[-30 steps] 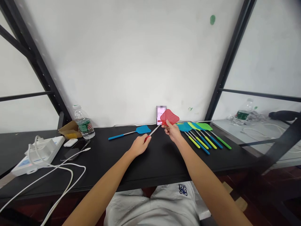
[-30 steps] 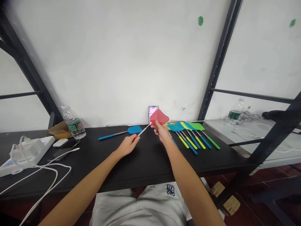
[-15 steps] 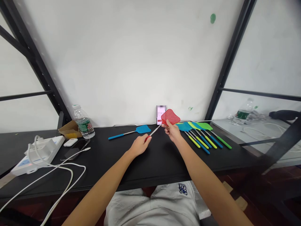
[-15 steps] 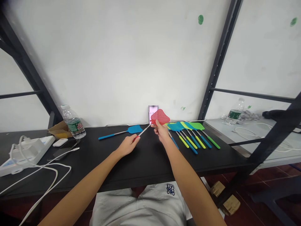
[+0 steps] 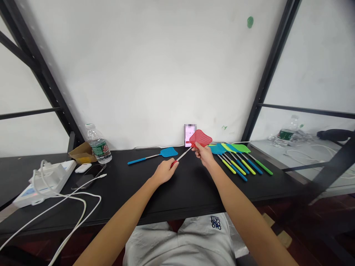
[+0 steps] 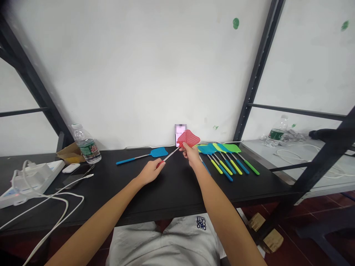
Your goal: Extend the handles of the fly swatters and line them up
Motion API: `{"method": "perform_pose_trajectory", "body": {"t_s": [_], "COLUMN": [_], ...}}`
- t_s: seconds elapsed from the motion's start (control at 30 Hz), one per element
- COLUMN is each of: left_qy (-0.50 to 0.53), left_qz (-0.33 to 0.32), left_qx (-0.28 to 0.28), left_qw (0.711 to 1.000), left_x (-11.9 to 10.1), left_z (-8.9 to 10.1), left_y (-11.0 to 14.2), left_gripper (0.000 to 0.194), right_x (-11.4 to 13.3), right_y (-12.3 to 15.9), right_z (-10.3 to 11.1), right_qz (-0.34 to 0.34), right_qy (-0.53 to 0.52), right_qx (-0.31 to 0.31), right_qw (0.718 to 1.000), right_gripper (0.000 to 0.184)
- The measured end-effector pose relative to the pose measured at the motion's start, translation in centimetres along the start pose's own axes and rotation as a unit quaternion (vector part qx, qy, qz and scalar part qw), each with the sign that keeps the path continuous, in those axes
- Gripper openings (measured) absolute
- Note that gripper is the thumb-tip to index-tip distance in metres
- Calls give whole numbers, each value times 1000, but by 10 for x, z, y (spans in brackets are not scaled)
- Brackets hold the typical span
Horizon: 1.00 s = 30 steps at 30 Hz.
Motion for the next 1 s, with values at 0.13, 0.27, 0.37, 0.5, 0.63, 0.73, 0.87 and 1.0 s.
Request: {"method": "perform_pose_trajectory", "body": {"t_s": [0.13, 0.27, 0.37, 0.5, 0.63, 0.73, 0.87, 1.0], "left_qy": [-5, -7, -4, -1, 6, 9, 7, 2], "left_qz": [-1, -1, -7, -10, -9, -12, -15, -17], "left_qx": [0, 1, 1, 1, 5, 8, 6, 2], "left_qw": [1000, 1000, 1000, 1000, 1000, 1000, 1000, 1000], "left_x": [2, 1, 1, 1, 1, 2, 3, 4], "left_z": [-1, -1, 0, 0, 0, 0, -2, -3], "left_y": [-1, -1, 0, 1, 1, 1, 0, 0], "left_gripper": [39, 38, 38, 38, 38, 37, 37, 37], "right_x": [-3, -3, -2, -4, -5, -4, -4, -6], "right_y": [-2, -3, -3, -3, -2, 0, 2, 3], "right_z": [3, 4, 5, 5, 4, 3, 2, 1], "right_qz": [10, 27, 22, -23, -64, -41, 12, 5], "right_qy": [20, 29, 21, -10, -34, -16, 23, 17], "right_qx": [0, 13, 19, 16, -2, 3, 36, 51], "right_qw": [1000, 999, 999, 1000, 997, 999, 999, 999], "right_gripper": [34, 36, 35, 30, 26, 27, 34, 36]}}
Point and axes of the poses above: each hand's wrist, its own y-axis away from the middle knuckle, its own z-axis out of the back of the hand, x = y × z, the point moved 1 cm from there along -y, towards the middle knuckle, and after that the axes turned 14 degrees about z, right-handed, at the moved point
